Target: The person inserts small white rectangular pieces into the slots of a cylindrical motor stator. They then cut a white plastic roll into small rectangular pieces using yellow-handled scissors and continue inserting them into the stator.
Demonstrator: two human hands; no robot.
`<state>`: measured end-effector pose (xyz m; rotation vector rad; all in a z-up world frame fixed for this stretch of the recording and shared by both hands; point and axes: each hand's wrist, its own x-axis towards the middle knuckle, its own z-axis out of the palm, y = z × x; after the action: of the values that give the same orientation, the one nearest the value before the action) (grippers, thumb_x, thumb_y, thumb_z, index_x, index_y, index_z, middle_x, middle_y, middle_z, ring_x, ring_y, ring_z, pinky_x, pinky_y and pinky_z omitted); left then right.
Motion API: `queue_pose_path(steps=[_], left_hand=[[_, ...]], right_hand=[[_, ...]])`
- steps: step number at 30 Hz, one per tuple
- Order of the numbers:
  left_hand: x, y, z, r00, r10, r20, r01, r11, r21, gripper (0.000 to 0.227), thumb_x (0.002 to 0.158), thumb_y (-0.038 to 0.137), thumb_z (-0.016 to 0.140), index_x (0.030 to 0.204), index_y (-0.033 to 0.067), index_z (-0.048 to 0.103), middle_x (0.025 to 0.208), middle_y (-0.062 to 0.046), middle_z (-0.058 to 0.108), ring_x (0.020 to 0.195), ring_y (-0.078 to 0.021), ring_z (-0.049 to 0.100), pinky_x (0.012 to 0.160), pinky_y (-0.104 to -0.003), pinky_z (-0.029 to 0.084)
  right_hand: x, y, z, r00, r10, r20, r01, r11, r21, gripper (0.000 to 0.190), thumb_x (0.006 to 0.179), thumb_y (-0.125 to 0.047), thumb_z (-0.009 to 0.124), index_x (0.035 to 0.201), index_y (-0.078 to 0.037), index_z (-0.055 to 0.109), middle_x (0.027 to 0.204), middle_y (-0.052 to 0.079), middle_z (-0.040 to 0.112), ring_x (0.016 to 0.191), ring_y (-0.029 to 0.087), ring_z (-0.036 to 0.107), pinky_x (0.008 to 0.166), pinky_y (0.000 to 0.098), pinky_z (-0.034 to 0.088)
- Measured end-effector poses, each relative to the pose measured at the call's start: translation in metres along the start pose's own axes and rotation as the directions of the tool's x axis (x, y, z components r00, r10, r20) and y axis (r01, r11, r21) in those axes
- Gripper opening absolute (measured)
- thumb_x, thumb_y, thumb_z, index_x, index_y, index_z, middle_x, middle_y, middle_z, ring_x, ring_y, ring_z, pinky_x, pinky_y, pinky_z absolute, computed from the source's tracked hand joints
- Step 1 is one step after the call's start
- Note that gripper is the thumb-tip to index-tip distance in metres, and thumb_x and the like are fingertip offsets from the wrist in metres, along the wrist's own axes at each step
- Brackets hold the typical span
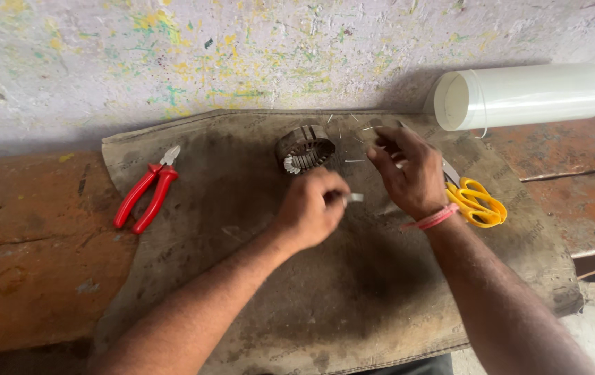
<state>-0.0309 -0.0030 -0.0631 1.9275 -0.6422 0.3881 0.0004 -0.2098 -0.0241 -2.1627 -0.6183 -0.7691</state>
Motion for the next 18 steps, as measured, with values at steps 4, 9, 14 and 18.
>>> queue_pose_path(steps=[4, 9, 14, 18], left_hand=[[0.037, -0.007, -0.013, 0.979, 0.116, -0.166, -0.128, 0.990, -0.064, 0.014, 0.087, -0.004, 0.075, 0.091, 0.0076, 0.069, 0.089, -0.003, 0.064, 0.076, -0.0174, 0.065, 0.066, -0.031, 0.054], [0.050, -0.009, -0.011, 0.868, 0.433, -0.241, -0.392, 0.898, 0.201, 0.020, 0.081, -0.004, 0.076, 0.091, 0.0108, 0.067, 0.098, -0.004, 0.061, 0.091, -0.0226, 0.065, 0.077, -0.035, 0.055], [0.041, -0.008, -0.005, 0.950, 0.291, -0.113, -0.293, 0.956, -0.001, 0.017, 0.092, -0.005, 0.070, 0.105, 0.0048, 0.068, 0.103, -0.006, 0.064, 0.083, -0.0154, 0.067, 0.067, -0.028, 0.058], [0.035, -0.002, -0.002, 0.994, 0.066, -0.087, -0.081, 0.980, -0.182, 0.020, 0.097, -0.004, 0.059, 0.117, -0.0021, 0.062, 0.105, -0.011, 0.070, 0.086, -0.0128, 0.073, 0.069, -0.024, 0.064]], right_hand=[[0.016, 0.012, 0.024, 0.857, 0.383, 0.345, -0.515, 0.596, 0.616, 0.029, 0.103, -0.027, 0.060, 0.111, -0.003, 0.073, 0.093, 0.009, 0.076, 0.071, 0.014, 0.067, 0.064, 0.0306, 0.056], [0.006, 0.037, 0.037, 0.910, 0.164, 0.381, -0.414, 0.304, 0.858, 0.012, 0.103, -0.009, 0.069, 0.108, 0.001, 0.071, 0.099, 0.009, 0.072, 0.079, 0.013, 0.064, 0.068, 0.0270, 0.052], [-0.005, 0.050, 0.033, 0.900, 0.178, 0.399, -0.431, 0.219, 0.875, 0.014, 0.095, 0.004, 0.071, 0.109, 0.001, 0.071, 0.099, 0.010, 0.072, 0.079, 0.015, 0.066, 0.067, 0.0284, 0.055], [-0.003, 0.048, 0.026, 0.901, 0.188, 0.391, -0.417, 0.128, 0.900, 0.022, 0.091, 0.008, 0.071, 0.112, 0.000, 0.069, 0.098, 0.010, 0.072, 0.080, 0.019, 0.071, 0.069, 0.0317, 0.059]])
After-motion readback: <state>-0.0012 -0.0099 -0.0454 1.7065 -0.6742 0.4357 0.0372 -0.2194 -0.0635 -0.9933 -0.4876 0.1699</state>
